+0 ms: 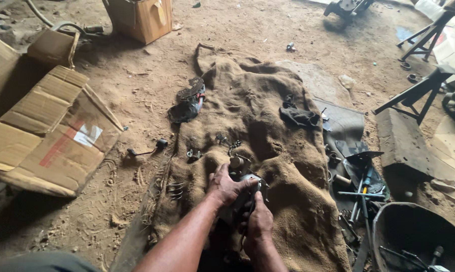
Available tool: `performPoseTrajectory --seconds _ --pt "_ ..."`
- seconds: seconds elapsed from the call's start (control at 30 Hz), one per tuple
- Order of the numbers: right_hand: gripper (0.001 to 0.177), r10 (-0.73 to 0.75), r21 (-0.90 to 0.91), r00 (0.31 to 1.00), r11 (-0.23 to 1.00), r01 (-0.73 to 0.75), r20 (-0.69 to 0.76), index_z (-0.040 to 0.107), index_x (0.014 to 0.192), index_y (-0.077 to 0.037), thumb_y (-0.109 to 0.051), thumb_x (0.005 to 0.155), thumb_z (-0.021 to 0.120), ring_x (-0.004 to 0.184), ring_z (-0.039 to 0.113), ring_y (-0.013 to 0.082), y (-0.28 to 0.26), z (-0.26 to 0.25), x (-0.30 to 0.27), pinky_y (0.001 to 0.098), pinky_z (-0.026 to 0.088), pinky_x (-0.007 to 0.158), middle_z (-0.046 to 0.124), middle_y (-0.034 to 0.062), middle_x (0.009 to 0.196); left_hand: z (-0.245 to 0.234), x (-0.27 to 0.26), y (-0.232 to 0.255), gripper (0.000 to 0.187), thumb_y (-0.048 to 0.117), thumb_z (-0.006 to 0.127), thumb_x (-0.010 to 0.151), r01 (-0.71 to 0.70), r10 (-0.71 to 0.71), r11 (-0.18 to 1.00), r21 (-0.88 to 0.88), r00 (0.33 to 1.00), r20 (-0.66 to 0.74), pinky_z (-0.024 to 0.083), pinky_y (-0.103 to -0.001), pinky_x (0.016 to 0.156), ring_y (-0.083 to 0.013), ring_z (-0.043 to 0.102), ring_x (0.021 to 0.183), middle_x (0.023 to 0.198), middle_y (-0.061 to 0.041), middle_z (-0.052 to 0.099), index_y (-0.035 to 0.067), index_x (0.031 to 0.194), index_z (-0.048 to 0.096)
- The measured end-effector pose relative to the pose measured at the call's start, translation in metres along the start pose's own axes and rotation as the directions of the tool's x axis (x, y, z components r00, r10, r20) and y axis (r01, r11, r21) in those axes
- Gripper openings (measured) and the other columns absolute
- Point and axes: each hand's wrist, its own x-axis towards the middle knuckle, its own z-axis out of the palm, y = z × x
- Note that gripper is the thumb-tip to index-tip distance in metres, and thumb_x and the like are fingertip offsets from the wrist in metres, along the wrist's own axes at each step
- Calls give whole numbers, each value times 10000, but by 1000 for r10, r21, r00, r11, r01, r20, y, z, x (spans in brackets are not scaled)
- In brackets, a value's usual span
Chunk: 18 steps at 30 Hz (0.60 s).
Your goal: The person is repairing a cylindrical mechanical part using a wrench. They are tightening and loosening bolts on the part while sitting on the floor.
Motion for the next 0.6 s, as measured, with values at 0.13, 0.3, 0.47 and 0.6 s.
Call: performPoseTrajectory --seconds 0.13,0.3,0.47,0.6 --pt "453 49 60 998 997 -46 -40 569 764 -160 -531 1015 500 504 485 133 0 2 -1 299 408 473 542 -9 625 4 6 -1 1207 715 891 520 44 -45 998 44 999 30 405 -425 1148 -307 451 1377 1460 -127 541 103 1472 474" --pt "406 -76 27 988 996 80 -133 598 776 -146 -467 1022 568 534 499 127 10 -2 8 298 404 492 544 -11 649 3 12 -6 1243 751 877 495 30 -31 998 50 999 13 394 -427 1159 -322 460 1371 1467 -132 542 85 1466 476" --pt "386 -164 -120 986 979 168 37 698 842 -86 -413 1009 579 575 567 118 22 -47 58 275 472 531 619 -8 666 4 12 -4 1255 738 885 458 84 -85 996 25 996 38 411 -426 1148 -307 483 1364 1439 -138 554 128 1474 472" --pt "439 -424 -519 883 718 464 203 717 841 -39 -440 1010 660 567 461 116 5 -79 111 285 376 505 569 5 654 1 12 -2 1203 730 885 476 39 -41 998 44 998 42 407 -428 1152 -319 479 1363 1432 -129 577 126 1444 507"
